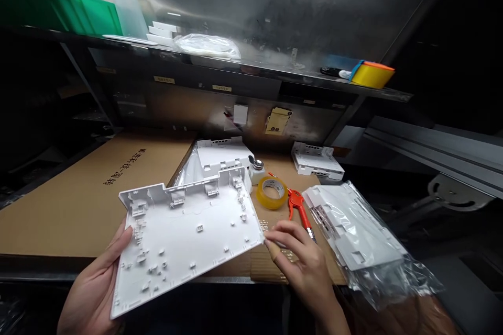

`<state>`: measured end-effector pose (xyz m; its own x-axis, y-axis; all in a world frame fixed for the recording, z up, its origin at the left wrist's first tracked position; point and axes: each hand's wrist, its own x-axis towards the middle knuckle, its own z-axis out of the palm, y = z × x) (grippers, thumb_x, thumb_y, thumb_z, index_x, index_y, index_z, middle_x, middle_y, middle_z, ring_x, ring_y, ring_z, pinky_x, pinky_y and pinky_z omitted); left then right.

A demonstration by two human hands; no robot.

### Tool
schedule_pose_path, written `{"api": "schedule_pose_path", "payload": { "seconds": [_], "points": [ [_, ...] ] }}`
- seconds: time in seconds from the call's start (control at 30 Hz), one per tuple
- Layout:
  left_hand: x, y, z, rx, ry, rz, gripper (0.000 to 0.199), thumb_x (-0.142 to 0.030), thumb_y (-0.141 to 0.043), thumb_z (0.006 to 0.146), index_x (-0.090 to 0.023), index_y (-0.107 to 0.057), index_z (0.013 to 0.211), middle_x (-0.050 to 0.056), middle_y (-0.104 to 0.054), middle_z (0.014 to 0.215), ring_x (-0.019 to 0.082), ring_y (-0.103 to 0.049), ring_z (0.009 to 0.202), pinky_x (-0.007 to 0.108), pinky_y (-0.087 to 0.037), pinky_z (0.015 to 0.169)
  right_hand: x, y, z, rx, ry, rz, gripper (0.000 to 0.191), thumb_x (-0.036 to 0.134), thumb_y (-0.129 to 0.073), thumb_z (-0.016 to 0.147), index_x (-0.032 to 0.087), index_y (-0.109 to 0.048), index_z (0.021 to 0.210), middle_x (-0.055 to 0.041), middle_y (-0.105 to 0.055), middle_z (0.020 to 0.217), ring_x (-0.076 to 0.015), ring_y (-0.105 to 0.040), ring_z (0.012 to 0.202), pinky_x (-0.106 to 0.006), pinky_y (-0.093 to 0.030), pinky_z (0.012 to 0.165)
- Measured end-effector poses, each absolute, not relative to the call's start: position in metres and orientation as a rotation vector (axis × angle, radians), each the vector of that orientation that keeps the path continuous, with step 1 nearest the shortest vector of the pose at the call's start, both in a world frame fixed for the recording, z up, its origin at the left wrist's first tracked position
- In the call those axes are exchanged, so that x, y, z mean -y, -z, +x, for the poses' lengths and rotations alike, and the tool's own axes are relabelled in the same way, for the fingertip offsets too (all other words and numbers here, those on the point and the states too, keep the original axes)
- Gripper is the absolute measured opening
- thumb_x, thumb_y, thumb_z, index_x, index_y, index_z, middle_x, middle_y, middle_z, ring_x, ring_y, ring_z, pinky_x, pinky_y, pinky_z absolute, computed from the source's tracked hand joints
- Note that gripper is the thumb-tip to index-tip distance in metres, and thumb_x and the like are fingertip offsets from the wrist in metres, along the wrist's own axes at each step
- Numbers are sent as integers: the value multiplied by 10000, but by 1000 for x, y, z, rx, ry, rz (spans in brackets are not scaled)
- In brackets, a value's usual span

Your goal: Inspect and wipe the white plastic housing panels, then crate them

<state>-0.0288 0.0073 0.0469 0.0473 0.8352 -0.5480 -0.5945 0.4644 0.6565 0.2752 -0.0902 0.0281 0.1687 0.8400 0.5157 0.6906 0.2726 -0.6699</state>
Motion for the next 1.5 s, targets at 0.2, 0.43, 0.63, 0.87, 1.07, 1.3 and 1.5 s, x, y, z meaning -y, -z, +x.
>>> {"api": "schedule_pose_path", "payload": {
  "seconds": [0.2,0.43,0.63,0.87,1.07,1.3,1.5],
  "points": [
    [-5,-29,-71,-898,-852,353,661,-521,-621,912,-680,-322,1480,-289,-522,1392,271,-350,1471,498,-431,1202,71,-42,279,1359,-189,-1469,136,262,-670,968,262,-784,1040,-64,-680,1070,-201,-701,1008,-301,-621,807],
    [-5,-4,-78,-877,-801,375,763,-507,-639,875,-687,-229,1492,-236,-579,1340,310,-422,1423,535,-566,1084,55,-54,269,1298,-198,-1446,160,279,-636,993,270,-771,1077,-62,-658,1101,-202,-667,1034,-329,-599,844],
    [13,-32,-50,-791,-843,347,829,-434,-643,927,-632,-127,1545,-166,-594,1435,329,-522,1371,539,-513,1136,59,-34,282,1336,-122,-1465,156,311,-657,979,282,-775,1078,-73,-662,1126,-239,-666,1081,-380,-600,883],
    [28,-55,1,-674,-880,264,940,-190,-700,929,-469,-124,1617,34,-627,1480,291,-591,1334,446,-459,1176,53,-56,253,1349,-60,-1393,171,277,-688,959,297,-766,1110,-68,-662,1114,-234,-672,1069,-348,-613,824],
    [45,-57,47,-643,-949,357,759,-233,-722,933,-404,-364,1581,1,-481,1611,289,-484,1441,357,-415,1207,40,-90,190,1605,12,-1183,249,155,-664,946,232,-737,1171,-78,-649,1043,-220,-659,975,-372,-575,855],
    [27,-55,24,-699,-925,410,908,-189,-734,921,-453,-210,1614,58,-600,1509,312,-578,1352,497,-421,1205,13,-58,273,1342,54,-1522,285,409,-584,1010,238,-733,1181,-78,-659,1116,-224,-662,1022,-371,-558,860],
    [6,-47,-9,-619,-1023,477,830,-152,-640,966,-320,-186,1640,141,-546,1545,337,-537,1387,572,-331,1237,-45,8,344,1296,-71,-2078,212,309,-654,924,159,-754,1035,-107,-675,1071,-245,-654,928,-411,-512,841]
  ]
}}
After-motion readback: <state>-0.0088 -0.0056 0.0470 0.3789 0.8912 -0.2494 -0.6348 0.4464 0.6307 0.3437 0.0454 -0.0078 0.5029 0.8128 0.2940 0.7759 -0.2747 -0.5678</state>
